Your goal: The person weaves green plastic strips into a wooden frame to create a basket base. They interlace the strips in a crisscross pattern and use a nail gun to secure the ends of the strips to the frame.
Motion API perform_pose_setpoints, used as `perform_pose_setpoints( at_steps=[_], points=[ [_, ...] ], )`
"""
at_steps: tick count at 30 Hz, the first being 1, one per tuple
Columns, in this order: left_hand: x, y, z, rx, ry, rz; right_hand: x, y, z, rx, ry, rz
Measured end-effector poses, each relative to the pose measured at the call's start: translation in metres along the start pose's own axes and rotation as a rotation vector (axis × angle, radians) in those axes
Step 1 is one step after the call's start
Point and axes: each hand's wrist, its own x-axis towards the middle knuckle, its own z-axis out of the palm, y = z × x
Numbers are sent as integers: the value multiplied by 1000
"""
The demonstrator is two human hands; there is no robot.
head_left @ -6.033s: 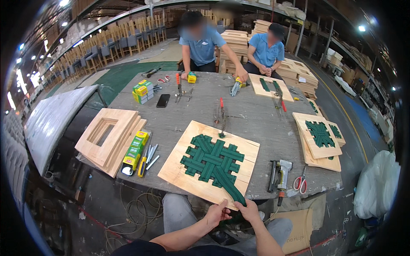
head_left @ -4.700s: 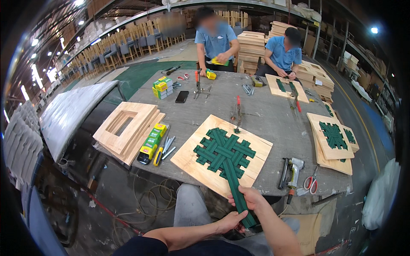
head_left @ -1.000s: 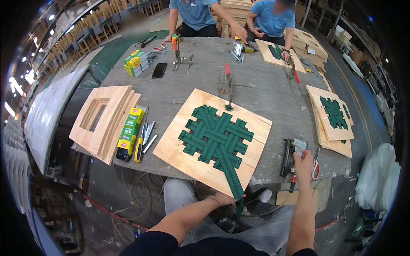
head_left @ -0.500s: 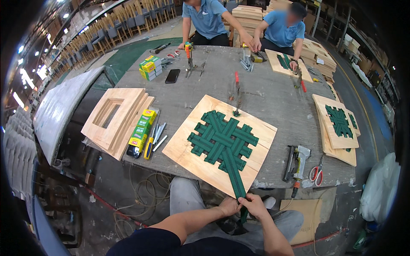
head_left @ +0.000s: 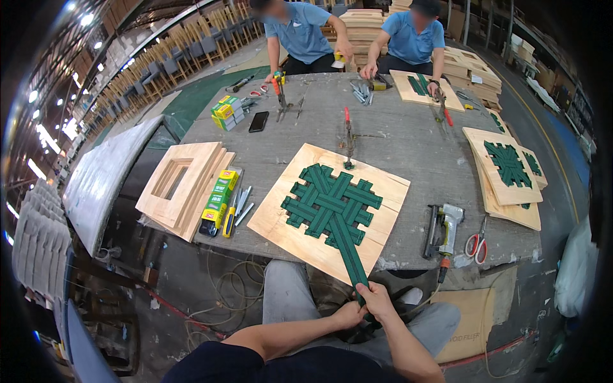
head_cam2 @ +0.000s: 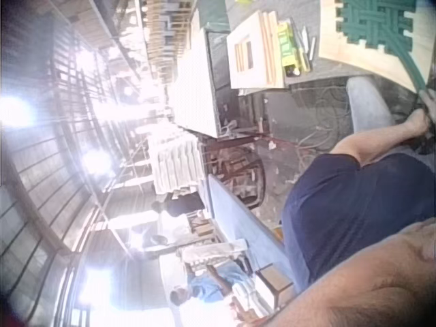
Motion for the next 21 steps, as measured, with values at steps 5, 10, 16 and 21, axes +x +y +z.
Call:
perform_pose_setpoints(
  at_steps=[5,10,16,21],
  points=[
    [-28,-4,-20,-304,31,-102,-2,4,7,40,22,-41],
    [-16,12,-43,-940,280,-323,-3,-1,13,196,27,-34],
    [2,14,-46,-553,727,-103,-7,5,13,106,67,-48],
    [8,18,-60,-864,705,-166,1,14,22,62,68,-141]
  ],
)
